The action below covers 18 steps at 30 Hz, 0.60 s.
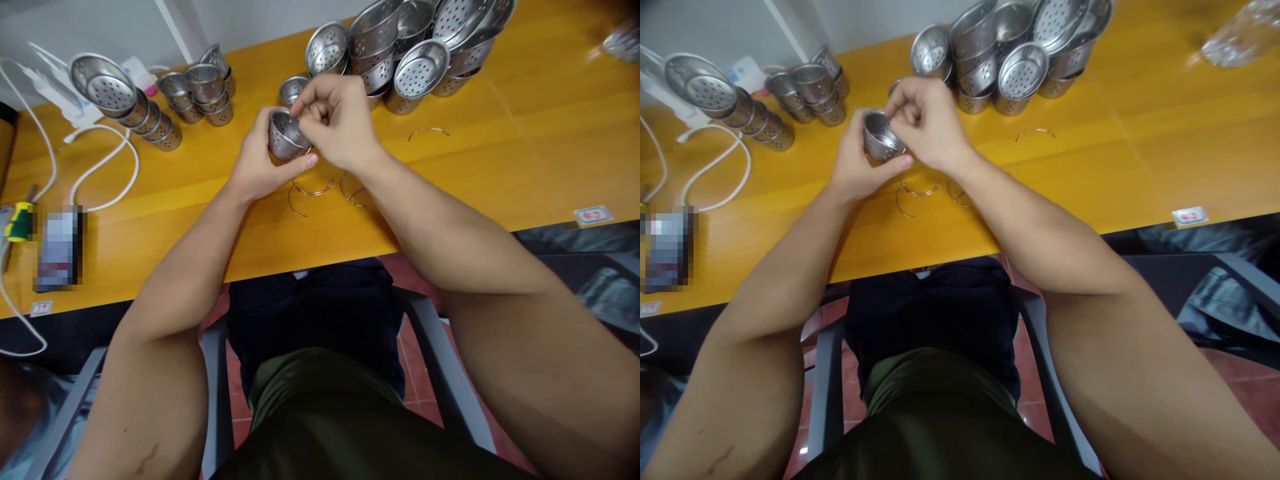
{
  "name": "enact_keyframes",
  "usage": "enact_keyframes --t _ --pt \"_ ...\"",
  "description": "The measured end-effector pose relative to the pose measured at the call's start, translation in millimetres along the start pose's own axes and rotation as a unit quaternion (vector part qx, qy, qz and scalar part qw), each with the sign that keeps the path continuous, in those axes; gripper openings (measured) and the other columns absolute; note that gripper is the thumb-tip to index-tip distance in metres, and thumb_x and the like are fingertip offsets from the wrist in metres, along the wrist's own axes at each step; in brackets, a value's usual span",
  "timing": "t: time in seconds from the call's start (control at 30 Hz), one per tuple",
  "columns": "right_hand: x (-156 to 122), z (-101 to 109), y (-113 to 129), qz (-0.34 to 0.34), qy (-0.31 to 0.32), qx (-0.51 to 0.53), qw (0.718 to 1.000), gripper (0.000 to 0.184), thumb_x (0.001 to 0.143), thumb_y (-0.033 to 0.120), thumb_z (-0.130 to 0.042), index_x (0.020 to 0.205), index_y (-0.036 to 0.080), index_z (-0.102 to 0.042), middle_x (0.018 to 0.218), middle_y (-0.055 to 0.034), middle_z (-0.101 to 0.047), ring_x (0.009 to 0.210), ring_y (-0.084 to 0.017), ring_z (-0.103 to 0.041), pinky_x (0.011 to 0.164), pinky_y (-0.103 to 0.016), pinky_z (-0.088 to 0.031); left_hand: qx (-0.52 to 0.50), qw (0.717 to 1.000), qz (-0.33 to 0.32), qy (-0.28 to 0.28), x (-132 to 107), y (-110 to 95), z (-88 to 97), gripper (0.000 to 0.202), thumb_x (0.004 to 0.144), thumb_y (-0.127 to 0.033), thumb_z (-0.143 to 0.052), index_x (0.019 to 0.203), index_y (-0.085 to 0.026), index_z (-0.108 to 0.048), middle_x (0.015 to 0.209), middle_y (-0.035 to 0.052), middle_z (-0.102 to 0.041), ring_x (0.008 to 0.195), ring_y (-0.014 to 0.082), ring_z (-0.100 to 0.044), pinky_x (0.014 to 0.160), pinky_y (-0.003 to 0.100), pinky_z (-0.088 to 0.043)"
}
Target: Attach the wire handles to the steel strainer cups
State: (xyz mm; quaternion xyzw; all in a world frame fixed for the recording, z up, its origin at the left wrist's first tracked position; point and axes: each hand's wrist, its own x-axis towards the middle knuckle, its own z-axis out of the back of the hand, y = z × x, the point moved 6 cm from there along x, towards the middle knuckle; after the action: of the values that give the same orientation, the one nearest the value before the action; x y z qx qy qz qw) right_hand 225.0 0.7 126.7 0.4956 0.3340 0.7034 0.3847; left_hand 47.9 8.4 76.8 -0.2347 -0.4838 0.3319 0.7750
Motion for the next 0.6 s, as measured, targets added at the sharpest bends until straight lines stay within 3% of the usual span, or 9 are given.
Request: enact_keyframes --t 0.17,0.3,0.47,0.6 --pt "-0.7 6.2 2.2 -0.006 0.051 0.031 0.998 0.040 0.079 0.078 -0.093 0.087 0.043 -0.076 0.072 -0.0061 -0.065 0.080 -0.039 -0.067 0.064 -0.053 -0.046 -0.033 0.998 -0.046 -0.036 1.0 21.4 -1.3 0.087 0.082 -0.106 -0.093 0.128 -0.036 -0.069 0.110 0.0058 -0.072 0.098 0.0351 -0.074 0.086 0.052 -0.065" --pt "-1.2 9.5 -1.8 -0.028 0.149 0.067 0.986 0.058 0.067 0.084 -0.103 0.090 0.037 -0.079 0.069 -0.0023 -0.066 0.064 -0.028 -0.064 0.060 -0.046 -0.047 -0.069 0.996 -0.036 -0.043 3.5 41.7 0.1 0.087 0.077 -0.112 -0.088 0.115 -0.035 -0.070 0.097 0.0046 -0.067 0.082 0.0312 -0.066 0.069 0.047 -0.056" --pt "0.7 7.8 -6.7 -0.025 0.187 0.067 0.980 0.063 0.066 0.086 -0.106 0.089 0.035 -0.076 0.064 -0.0001 -0.064 0.058 -0.023 -0.060 0.059 -0.043 -0.046 -0.065 0.997 0.028 0.019 3.0 29.2 2.2 0.099 0.067 -0.114 -0.094 0.119 -0.035 -0.065 0.105 0.0061 -0.072 0.102 0.0384 -0.075 0.091 0.056 -0.064" --pt "-0.1 5.3 -4.4 -0.026 0.174 0.064 0.982 0.065 0.066 0.090 -0.103 0.085 0.037 -0.071 0.061 0.0006 -0.061 0.056 -0.025 -0.058 0.057 -0.044 -0.045 -0.062 0.998 0.021 0.022 3.0 16.2 5.5 0.091 0.073 -0.108 -0.096 0.119 -0.036 -0.066 0.111 0.0077 -0.075 0.112 0.0411 -0.076 0.100 0.061 -0.065"
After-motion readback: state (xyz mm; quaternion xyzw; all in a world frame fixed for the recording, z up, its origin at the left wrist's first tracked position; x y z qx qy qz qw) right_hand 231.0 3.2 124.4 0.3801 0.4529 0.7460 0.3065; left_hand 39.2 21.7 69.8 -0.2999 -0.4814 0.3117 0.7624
